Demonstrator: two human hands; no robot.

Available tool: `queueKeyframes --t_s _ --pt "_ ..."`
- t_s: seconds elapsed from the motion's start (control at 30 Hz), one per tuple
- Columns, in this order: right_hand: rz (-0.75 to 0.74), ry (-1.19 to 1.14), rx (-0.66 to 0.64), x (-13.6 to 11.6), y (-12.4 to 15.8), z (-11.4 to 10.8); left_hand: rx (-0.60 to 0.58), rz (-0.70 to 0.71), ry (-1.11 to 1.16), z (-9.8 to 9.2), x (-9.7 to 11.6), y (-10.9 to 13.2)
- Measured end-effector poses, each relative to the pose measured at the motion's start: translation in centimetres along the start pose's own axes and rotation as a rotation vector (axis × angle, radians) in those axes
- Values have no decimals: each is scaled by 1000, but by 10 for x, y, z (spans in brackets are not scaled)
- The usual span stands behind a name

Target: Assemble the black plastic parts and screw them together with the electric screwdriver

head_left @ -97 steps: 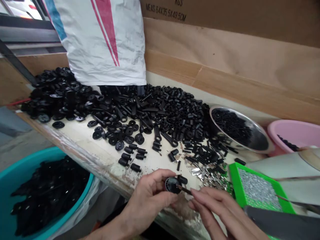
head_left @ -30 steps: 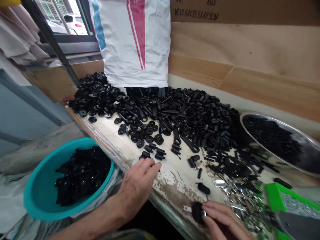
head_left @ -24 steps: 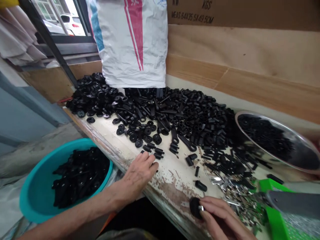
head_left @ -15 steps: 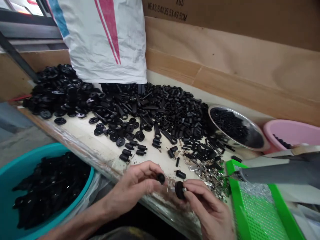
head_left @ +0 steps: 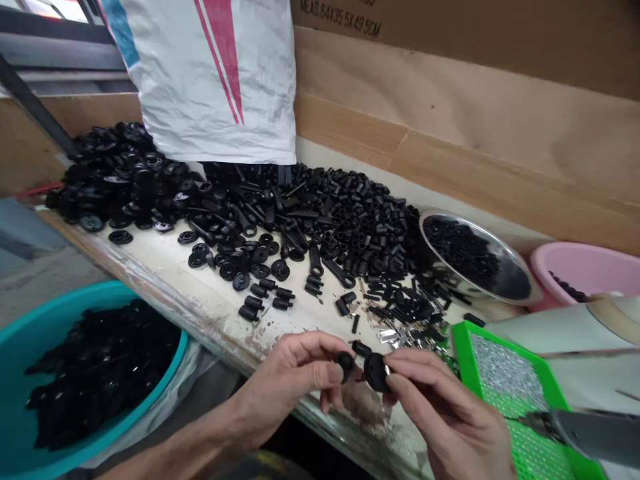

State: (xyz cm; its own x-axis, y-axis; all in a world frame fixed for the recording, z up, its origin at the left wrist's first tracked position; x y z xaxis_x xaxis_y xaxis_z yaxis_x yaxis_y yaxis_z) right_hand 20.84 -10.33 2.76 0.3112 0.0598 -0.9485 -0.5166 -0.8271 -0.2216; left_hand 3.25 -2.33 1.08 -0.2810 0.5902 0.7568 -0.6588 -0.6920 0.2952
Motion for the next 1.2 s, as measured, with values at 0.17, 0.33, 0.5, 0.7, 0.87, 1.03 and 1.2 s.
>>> queueKeyframes --t_s 0.17,0.33,0.5,0.7,0.87,1.03,1.2 --pt "-31 -19 -2 -14 -13 -6 -12 -10 31 -6 -1 -1" --pt "-79 132 -126 -28 -23 3 -17 -40 -24 -9 -5 -1" --pt "-80 202 -171 -34 -26 11 -27 -41 -47 -11 -5 -2" --pt "-82 234 -267 -30 -29 12 -12 -118 -11 -10 0 -3" --pt "-92 225 -378 -21 -32 11 -3 -228 41 -8 4 -6" --pt "65 101 -300 -16 -25 18 12 -275 23 -4 5 -8" --pt "229 -3 -191 -17 -16 23 54 -329 -13 3 11 -8"
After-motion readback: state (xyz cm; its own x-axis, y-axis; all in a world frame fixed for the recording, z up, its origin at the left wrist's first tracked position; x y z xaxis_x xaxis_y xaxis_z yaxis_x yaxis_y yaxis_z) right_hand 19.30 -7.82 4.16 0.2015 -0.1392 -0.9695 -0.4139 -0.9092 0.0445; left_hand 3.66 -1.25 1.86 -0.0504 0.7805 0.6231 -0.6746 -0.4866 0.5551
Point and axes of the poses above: each hand's wrist, its own y-axis away from the middle knuckle, its own z-axis out of the palm, x = y × z, the point moved 1 cm from there along -y, towards the middle knuckle, and after that the axes turned 6 degrees about x, right-handed, at the moved point
